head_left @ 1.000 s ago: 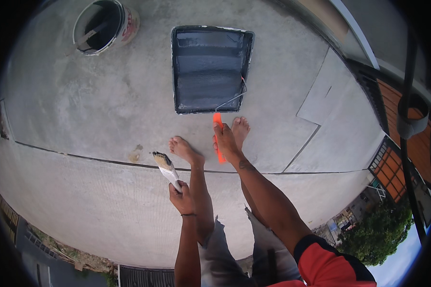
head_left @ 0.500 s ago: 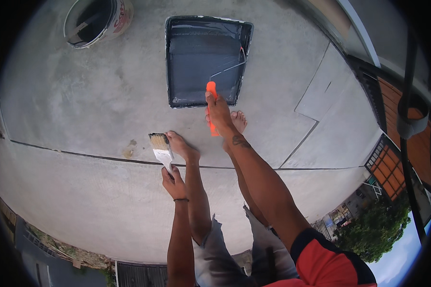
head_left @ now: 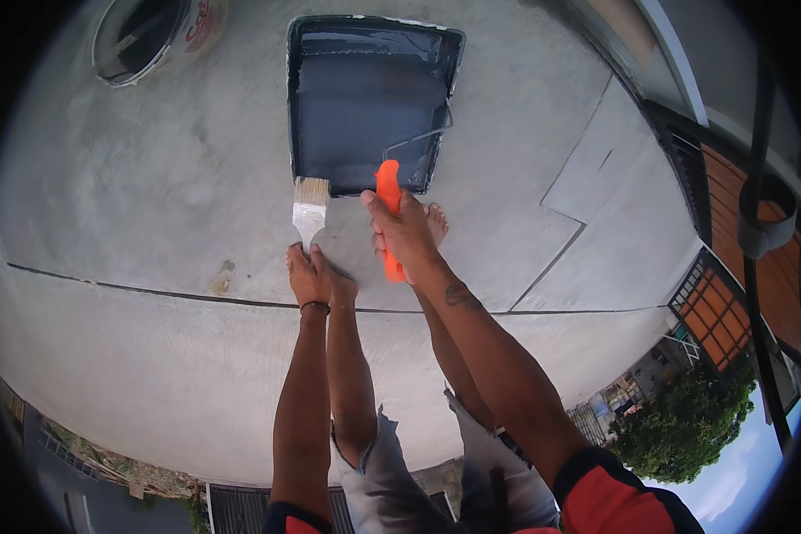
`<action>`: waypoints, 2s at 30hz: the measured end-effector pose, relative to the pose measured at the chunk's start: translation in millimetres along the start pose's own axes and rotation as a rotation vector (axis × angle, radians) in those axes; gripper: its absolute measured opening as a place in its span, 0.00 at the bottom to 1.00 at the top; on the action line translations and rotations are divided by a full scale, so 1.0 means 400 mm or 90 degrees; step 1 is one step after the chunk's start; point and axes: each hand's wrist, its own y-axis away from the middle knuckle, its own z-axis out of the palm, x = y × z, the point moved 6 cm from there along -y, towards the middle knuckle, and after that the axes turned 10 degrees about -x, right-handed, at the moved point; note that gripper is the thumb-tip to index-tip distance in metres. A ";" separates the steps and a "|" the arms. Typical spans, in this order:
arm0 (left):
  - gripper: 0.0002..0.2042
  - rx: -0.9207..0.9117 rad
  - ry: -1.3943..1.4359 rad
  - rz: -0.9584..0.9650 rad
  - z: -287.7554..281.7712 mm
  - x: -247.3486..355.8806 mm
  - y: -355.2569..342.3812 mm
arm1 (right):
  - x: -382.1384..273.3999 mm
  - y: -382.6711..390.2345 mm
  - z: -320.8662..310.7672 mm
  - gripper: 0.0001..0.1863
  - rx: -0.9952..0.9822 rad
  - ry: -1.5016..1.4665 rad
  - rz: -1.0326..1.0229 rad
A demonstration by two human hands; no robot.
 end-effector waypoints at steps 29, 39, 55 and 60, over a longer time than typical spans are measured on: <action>0.31 -0.013 -0.029 -0.010 -0.734 0.089 0.165 | -0.461 0.950 -0.108 0.16 0.350 0.113 -0.231; 0.21 -0.128 -0.169 0.003 -0.539 0.321 0.239 | -0.607 0.983 -0.381 0.06 0.187 -0.307 -0.306; 0.41 -0.173 -0.213 0.346 0.287 1.778 -0.170 | -0.957 0.679 -1.013 0.05 0.074 -0.075 -0.158; 0.45 -0.182 -0.314 0.239 0.308 1.860 -0.244 | -0.978 0.560 -1.035 0.05 0.034 -0.110 -0.124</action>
